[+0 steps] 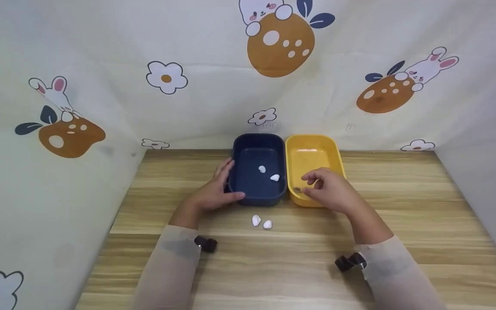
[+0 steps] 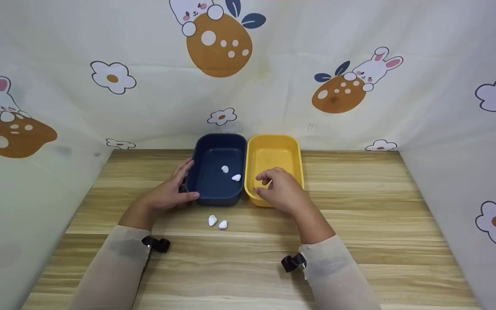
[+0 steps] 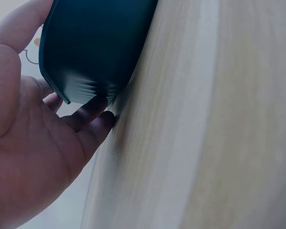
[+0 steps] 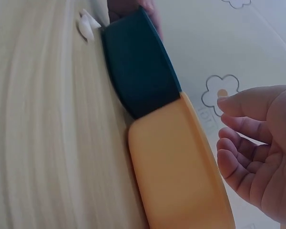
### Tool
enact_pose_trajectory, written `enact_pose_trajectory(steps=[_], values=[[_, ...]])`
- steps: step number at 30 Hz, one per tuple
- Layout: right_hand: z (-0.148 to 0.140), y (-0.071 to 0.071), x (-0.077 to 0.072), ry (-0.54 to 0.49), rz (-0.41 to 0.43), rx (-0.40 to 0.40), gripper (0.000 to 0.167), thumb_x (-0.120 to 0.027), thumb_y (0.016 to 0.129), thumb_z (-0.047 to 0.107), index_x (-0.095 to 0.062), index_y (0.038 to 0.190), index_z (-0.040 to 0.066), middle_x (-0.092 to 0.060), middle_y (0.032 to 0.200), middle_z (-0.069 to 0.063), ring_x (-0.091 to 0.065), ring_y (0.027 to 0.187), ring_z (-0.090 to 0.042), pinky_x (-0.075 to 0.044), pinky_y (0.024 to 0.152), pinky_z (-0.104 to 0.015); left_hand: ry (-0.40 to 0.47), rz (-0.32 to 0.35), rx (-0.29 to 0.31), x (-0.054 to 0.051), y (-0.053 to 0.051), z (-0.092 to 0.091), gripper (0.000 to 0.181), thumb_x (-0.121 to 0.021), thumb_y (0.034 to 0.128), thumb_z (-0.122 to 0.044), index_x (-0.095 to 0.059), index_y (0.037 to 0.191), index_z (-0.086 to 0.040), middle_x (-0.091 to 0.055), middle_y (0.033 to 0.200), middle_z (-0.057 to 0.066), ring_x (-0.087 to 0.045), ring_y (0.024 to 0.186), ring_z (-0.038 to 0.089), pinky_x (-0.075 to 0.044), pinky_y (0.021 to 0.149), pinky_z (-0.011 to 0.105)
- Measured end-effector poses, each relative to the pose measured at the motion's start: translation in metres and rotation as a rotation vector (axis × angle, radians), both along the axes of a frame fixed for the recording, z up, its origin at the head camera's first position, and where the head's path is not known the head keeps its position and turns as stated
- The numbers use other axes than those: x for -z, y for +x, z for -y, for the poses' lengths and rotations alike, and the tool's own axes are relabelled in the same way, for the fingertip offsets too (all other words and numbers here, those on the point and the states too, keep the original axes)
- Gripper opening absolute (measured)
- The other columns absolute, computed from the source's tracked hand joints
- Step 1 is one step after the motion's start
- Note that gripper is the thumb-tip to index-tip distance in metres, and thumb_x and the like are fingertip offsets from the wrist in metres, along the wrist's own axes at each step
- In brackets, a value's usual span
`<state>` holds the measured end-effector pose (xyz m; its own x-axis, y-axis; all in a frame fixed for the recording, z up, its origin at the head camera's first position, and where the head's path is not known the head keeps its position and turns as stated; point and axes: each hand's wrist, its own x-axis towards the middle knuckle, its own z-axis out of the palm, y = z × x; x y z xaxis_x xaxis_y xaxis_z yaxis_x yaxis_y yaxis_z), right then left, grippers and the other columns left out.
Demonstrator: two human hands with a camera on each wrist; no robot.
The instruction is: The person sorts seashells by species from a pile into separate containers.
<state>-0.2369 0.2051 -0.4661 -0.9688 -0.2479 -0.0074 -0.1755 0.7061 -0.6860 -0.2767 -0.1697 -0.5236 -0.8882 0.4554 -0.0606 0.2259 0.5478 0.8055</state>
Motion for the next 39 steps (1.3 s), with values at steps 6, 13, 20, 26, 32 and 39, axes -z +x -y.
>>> enact_pose_trajectory(steps=[6,13,20,26,32,39], values=[[0.023,0.010,-0.003,-0.019,-0.017,-0.065,0.027,-0.083,0.092,0.021,-0.079,0.116,0.010,-0.071,0.107,-0.009,-0.061,0.089,-0.019,-0.052,0.081,-0.032,0.025,0.011,0.002,0.000,0.000,0.000,0.115,-0.081,0.0927,-0.050,-0.005,0.174,-0.021,0.006,0.181,0.000,-0.016,0.166,0.039,-0.021,0.134,0.060],[0.051,0.017,-0.004,-0.035,-0.028,-0.164,0.027,-0.084,0.092,0.019,-0.078,0.117,0.011,-0.069,0.102,-0.003,-0.065,0.093,-0.023,-0.054,0.084,-0.033,0.028,0.015,-0.002,0.000,0.000,0.000,0.113,-0.081,0.0941,-0.046,-0.005,0.174,-0.021,0.006,0.181,0.000,-0.015,0.166,0.040,-0.020,0.134,0.060],[0.072,0.022,-0.004,-0.028,-0.048,-0.236,0.029,-0.084,0.092,0.022,-0.078,0.118,0.011,-0.070,0.101,-0.002,-0.064,0.092,-0.016,-0.056,0.084,-0.031,0.023,0.010,-0.005,0.001,0.000,-0.001,0.110,-0.080,0.0956,-0.039,-0.004,0.174,-0.022,0.005,0.180,-0.001,-0.016,0.166,0.039,-0.021,0.134,0.060],[0.079,0.026,-0.004,-0.023,-0.034,-0.256,0.031,-0.085,0.092,0.022,-0.077,0.119,0.010,-0.071,0.101,-0.002,-0.065,0.093,-0.016,-0.057,0.086,-0.033,0.021,-0.003,0.000,0.000,0.001,-0.001,0.112,-0.081,0.0949,-0.040,-0.004,0.174,-0.022,0.005,0.181,0.000,-0.015,0.166,0.040,-0.020,0.133,0.061],[0.080,0.027,0.003,0.016,-0.036,-0.281,0.030,-0.086,0.090,0.021,-0.078,0.117,0.008,-0.072,0.098,-0.001,-0.065,0.091,-0.016,-0.056,0.083,-0.030,0.006,-0.016,0.010,0.000,0.000,-0.001,0.113,-0.080,0.0946,-0.045,-0.003,0.174,-0.018,0.005,0.181,0.002,-0.012,0.167,0.040,-0.020,0.133,0.062],[0.081,0.031,0.015,0.064,0.016,-0.324,0.032,-0.087,0.089,0.022,-0.079,0.117,0.009,-0.072,0.099,-0.002,-0.065,0.090,-0.016,-0.056,0.082,-0.033,-0.017,-0.019,0.016,-0.001,0.000,0.000,0.117,-0.079,0.0928,-0.054,-0.003,0.174,-0.019,0.005,0.181,0.000,-0.011,0.167,0.038,-0.022,0.133,0.060]])
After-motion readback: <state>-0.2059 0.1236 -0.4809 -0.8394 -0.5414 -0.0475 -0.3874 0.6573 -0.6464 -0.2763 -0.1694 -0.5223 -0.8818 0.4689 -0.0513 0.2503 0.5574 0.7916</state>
